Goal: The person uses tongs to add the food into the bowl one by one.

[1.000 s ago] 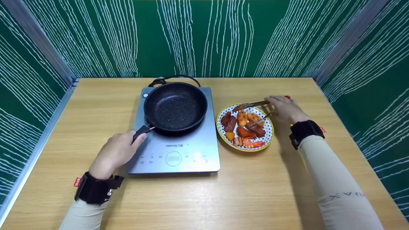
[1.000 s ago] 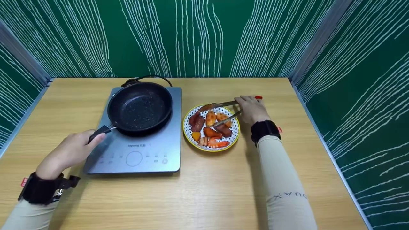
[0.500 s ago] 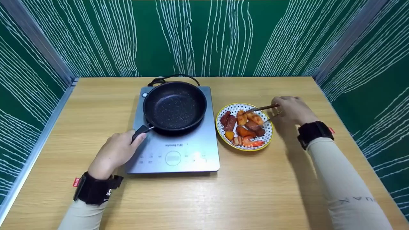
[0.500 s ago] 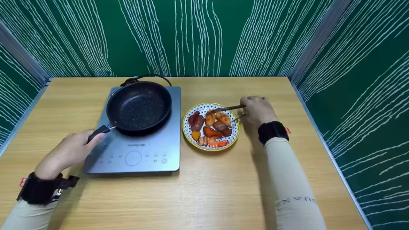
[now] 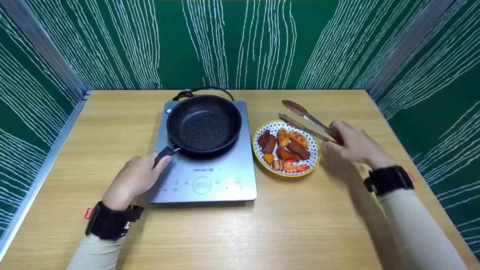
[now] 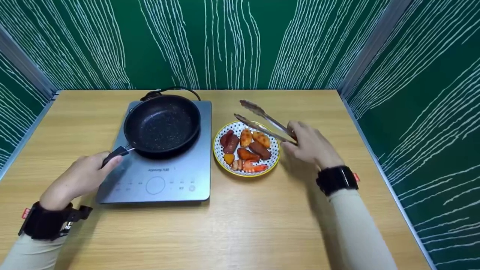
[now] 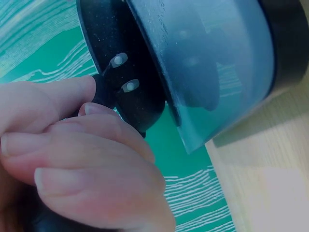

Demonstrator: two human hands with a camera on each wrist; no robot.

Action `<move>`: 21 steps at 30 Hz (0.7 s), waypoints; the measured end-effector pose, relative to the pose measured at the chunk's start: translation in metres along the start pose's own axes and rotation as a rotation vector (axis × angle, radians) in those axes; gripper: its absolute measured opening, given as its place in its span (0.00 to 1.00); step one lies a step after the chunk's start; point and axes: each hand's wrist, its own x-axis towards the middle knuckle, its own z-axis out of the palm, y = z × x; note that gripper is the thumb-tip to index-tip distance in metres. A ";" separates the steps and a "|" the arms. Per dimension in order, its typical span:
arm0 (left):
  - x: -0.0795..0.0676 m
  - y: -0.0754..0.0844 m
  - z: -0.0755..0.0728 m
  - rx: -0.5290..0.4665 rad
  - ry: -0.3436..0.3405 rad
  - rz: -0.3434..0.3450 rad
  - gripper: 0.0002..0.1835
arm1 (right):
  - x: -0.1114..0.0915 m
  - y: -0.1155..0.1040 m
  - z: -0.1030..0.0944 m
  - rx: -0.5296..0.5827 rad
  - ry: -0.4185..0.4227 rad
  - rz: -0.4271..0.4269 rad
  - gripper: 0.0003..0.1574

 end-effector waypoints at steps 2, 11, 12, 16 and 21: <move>0.000 0.000 0.000 0.000 -0.001 0.000 0.24 | -0.010 -0.004 0.003 -0.016 0.024 -0.010 0.26; -0.001 0.000 -0.001 -0.006 -0.020 -0.012 0.25 | -0.053 -0.018 0.005 -0.165 0.059 -0.047 0.30; -0.001 0.000 -0.001 -0.005 -0.018 -0.006 0.26 | -0.058 -0.019 0.005 -0.181 0.061 -0.046 0.31; 0.000 0.001 0.000 -0.002 -0.015 0.006 0.26 | -0.070 -0.022 0.004 -0.241 0.067 -0.024 0.34; 0.000 0.001 0.003 -0.011 -0.024 -0.010 0.25 | -0.078 -0.025 0.000 -0.286 0.063 -0.037 0.33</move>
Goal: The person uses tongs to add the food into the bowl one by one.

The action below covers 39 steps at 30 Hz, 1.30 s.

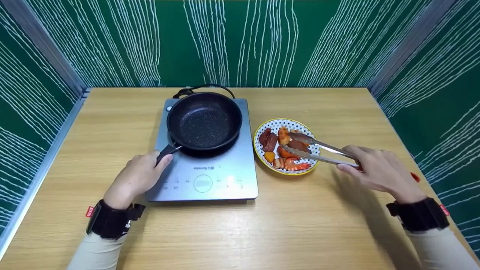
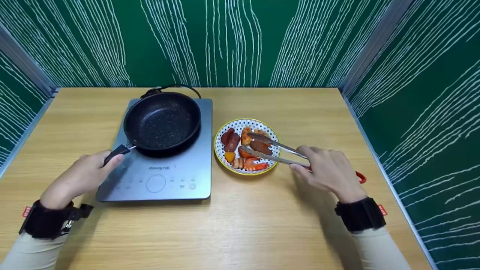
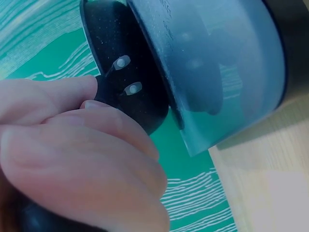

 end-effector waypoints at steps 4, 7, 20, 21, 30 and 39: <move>-0.001 0.001 0.000 -0.013 -0.008 -0.001 0.25 | -0.002 -0.001 -0.006 -0.040 0.002 -0.043 0.30; -0.001 0.001 0.000 -0.015 -0.012 -0.001 0.26 | -0.002 -0.002 -0.009 -0.056 -0.009 -0.066 0.29; -0.001 0.000 0.000 -0.013 -0.004 0.001 0.25 | 0.003 -0.011 -0.007 -0.100 -0.006 -0.115 0.27; -0.001 0.000 0.000 -0.011 -0.001 0.006 0.25 | 0.003 -0.012 -0.007 -0.103 -0.005 -0.115 0.27; -0.002 0.000 0.001 -0.024 0.000 -0.008 0.24 | 0.007 -0.015 -0.005 -0.120 -0.010 -0.120 0.29; -0.002 0.000 0.000 -0.017 0.005 0.005 0.24 | 0.006 -0.012 -0.001 -0.128 0.011 -0.127 0.29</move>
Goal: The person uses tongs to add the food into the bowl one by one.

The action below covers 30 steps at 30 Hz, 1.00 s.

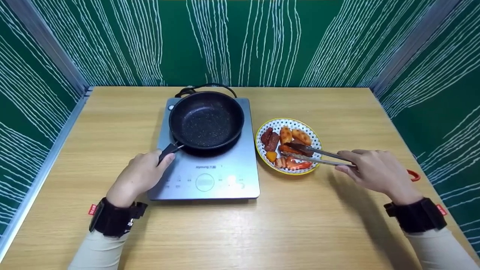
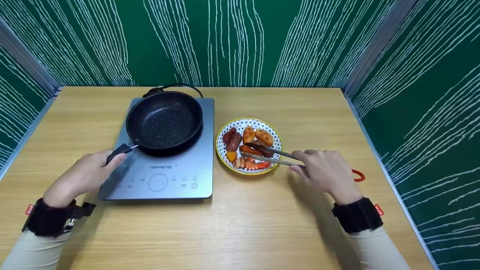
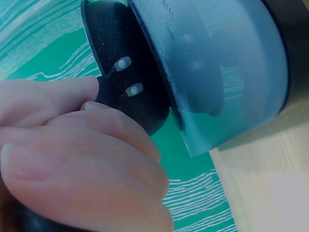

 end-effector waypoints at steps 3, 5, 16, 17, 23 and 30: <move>0.000 0.001 0.000 0.004 -0.002 -0.001 0.24 | -0.001 0.000 0.000 -0.017 0.017 -0.002 0.28; 0.000 0.001 0.000 0.006 -0.005 -0.005 0.24 | -0.001 0.001 0.000 -0.026 0.028 -0.005 0.27; -0.001 0.002 -0.001 0.024 0.008 0.015 0.24 | -0.001 0.001 0.000 -0.001 0.091 -0.016 0.25; -0.001 0.002 -0.001 0.028 0.009 0.018 0.24 | -0.001 0.001 0.000 -0.001 0.100 -0.014 0.25; -0.001 0.003 -0.002 0.011 -0.007 0.010 0.24 | 0.000 0.000 -0.004 0.005 0.125 -0.005 0.24; -0.001 0.001 -0.003 0.005 -0.015 -0.003 0.24 | 0.015 -0.011 -0.015 0.043 0.148 0.009 0.26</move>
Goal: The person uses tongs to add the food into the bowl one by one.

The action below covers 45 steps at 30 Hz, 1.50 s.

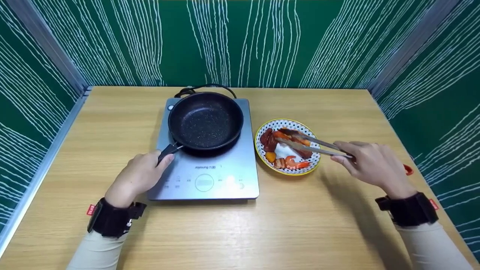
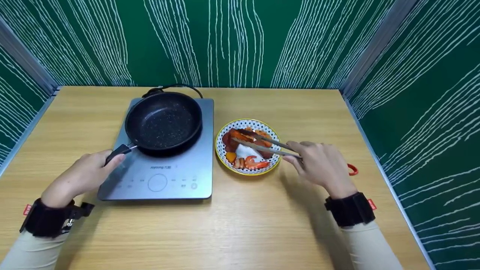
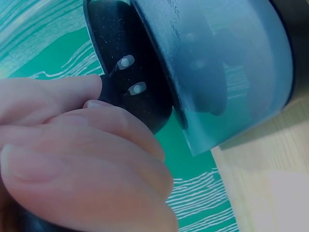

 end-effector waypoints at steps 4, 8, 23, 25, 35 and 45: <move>-0.001 -0.001 0.000 -0.001 -0.006 -0.006 0.24 | 0.022 -0.017 -0.006 -0.001 0.066 -0.039 0.25; -0.001 -0.001 0.001 0.004 -0.010 -0.010 0.24 | 0.051 -0.037 -0.011 0.007 0.120 -0.089 0.26; -0.003 0.000 0.000 -0.001 0.003 0.009 0.23 | 0.158 -0.094 0.016 -0.009 -0.009 -0.103 0.26; -0.003 0.001 0.000 0.001 0.004 0.010 0.23 | 0.167 -0.099 0.021 -0.014 -0.036 -0.084 0.27; -0.002 0.000 0.000 -0.002 0.005 -0.015 0.24 | 0.199 -0.120 0.042 -0.073 -0.115 -0.098 0.24; -0.002 0.002 0.000 0.006 0.007 -0.007 0.23 | 0.221 -0.129 0.049 -0.095 -0.071 -0.161 0.23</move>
